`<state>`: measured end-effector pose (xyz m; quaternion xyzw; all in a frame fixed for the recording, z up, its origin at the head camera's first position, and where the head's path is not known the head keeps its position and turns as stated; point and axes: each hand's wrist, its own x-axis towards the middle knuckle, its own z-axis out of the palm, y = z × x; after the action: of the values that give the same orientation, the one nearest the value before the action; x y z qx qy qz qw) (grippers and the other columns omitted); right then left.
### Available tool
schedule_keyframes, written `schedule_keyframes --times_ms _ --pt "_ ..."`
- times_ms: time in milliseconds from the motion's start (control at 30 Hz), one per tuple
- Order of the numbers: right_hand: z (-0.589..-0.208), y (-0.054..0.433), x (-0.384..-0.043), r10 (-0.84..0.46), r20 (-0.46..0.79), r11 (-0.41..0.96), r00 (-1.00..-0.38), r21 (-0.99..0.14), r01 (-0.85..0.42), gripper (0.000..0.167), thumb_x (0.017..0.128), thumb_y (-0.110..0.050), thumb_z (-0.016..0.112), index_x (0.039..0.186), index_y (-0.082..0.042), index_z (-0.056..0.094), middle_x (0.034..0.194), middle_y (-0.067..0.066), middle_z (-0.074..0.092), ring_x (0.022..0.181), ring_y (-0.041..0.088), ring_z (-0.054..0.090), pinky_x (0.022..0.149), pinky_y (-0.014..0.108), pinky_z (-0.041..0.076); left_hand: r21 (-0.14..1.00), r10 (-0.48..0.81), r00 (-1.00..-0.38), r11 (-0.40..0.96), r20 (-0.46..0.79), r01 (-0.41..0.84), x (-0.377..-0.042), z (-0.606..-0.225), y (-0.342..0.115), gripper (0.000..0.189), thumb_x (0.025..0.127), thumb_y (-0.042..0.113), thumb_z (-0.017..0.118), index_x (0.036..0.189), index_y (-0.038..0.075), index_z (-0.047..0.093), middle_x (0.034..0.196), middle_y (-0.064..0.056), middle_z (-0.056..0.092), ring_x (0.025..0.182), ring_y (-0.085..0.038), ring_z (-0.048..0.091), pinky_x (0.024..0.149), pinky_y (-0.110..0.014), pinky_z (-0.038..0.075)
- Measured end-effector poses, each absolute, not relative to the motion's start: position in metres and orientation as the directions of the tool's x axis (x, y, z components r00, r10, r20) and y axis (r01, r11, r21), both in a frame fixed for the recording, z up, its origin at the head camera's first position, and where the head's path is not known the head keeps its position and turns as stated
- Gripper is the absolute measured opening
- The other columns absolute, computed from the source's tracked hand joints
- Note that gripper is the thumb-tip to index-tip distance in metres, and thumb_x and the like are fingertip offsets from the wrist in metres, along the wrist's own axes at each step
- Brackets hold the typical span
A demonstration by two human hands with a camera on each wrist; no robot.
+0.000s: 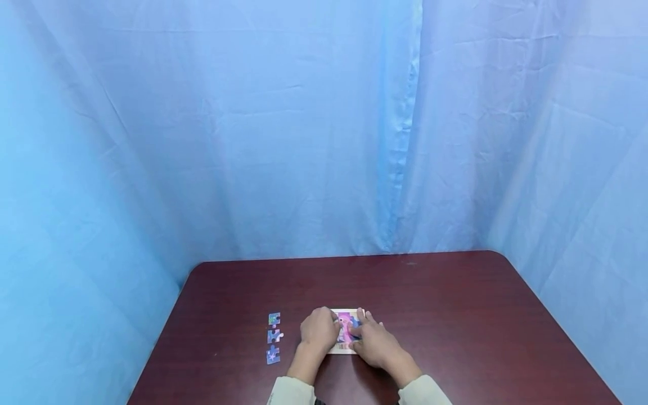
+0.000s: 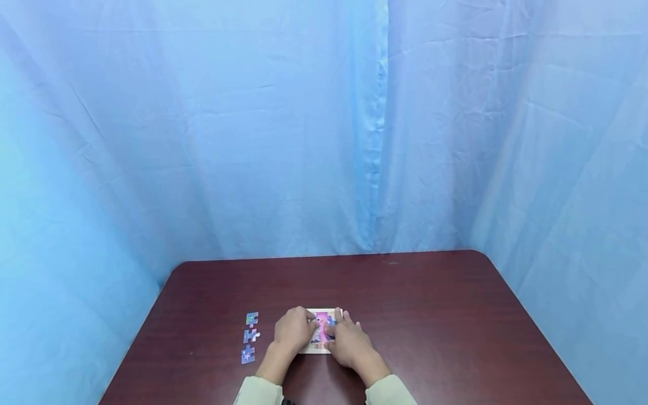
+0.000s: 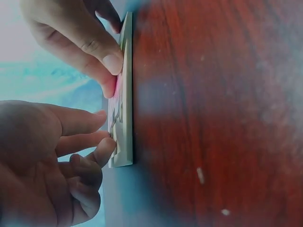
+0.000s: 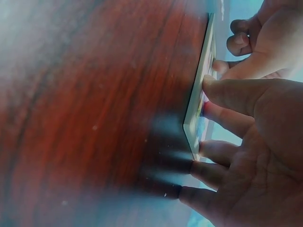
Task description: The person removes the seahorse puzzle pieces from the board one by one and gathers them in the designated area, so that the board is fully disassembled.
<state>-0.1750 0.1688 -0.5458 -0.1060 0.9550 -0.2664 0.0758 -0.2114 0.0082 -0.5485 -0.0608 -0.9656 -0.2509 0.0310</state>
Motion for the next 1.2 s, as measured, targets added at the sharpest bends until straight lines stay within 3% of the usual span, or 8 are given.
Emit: schedule_keyframes --times_ms 200,400,767,1200 --pt "-0.547 0.170 -0.174 -0.239 -0.096 0.836 -0.966 -0.526 -0.155 0.041 0.091 -0.016 0.077 0.130 -0.004 0.074 0.165 0.030 0.038 0.155 0.053 0.034 0.119 0.074 0.031 0.528 0.056 -0.994 0.844 0.091 0.096 -0.222 -0.544 0.011 0.012 0.081 0.015 0.084 0.070 0.015 0.079 0.077 -0.004 0.077 0.069 -0.022 0.070 0.063 -0.042 0.055" --pt "-0.549 0.168 -0.176 -0.244 -0.100 0.836 -0.965 -0.526 -0.157 0.042 0.091 -0.017 0.076 0.131 -0.005 0.074 0.166 0.030 0.038 0.155 0.053 0.034 0.119 0.073 0.031 0.561 0.029 -0.996 0.825 0.081 0.070 -0.230 -0.542 0.011 0.027 0.075 0.012 0.090 0.058 0.013 0.069 0.064 -0.002 0.069 0.060 -0.017 0.061 0.059 -0.038 0.052" --pt "-0.549 0.169 -0.178 -0.229 -0.116 0.840 -0.966 -0.526 -0.136 0.041 0.092 -0.017 0.075 0.132 -0.006 0.074 0.167 0.029 0.036 0.157 0.050 0.032 0.121 0.071 0.030 0.555 0.022 -0.996 0.829 0.086 0.066 -0.234 -0.547 0.011 0.023 0.075 0.014 0.091 0.062 0.014 0.073 0.067 -0.001 0.072 0.062 -0.017 0.064 0.061 -0.039 0.055" --pt "-0.541 0.166 -0.179 -0.196 -0.167 0.867 -0.966 -0.490 -0.091 0.042 0.093 -0.020 0.076 0.133 -0.010 0.073 0.168 0.025 0.036 0.158 0.046 0.033 0.120 0.070 0.034 0.560 0.006 -0.997 0.827 0.071 0.045 -0.228 -0.543 0.011 0.020 0.082 0.012 0.082 0.067 0.017 0.070 0.069 0.002 0.070 0.062 -0.016 0.061 0.062 -0.040 0.053"
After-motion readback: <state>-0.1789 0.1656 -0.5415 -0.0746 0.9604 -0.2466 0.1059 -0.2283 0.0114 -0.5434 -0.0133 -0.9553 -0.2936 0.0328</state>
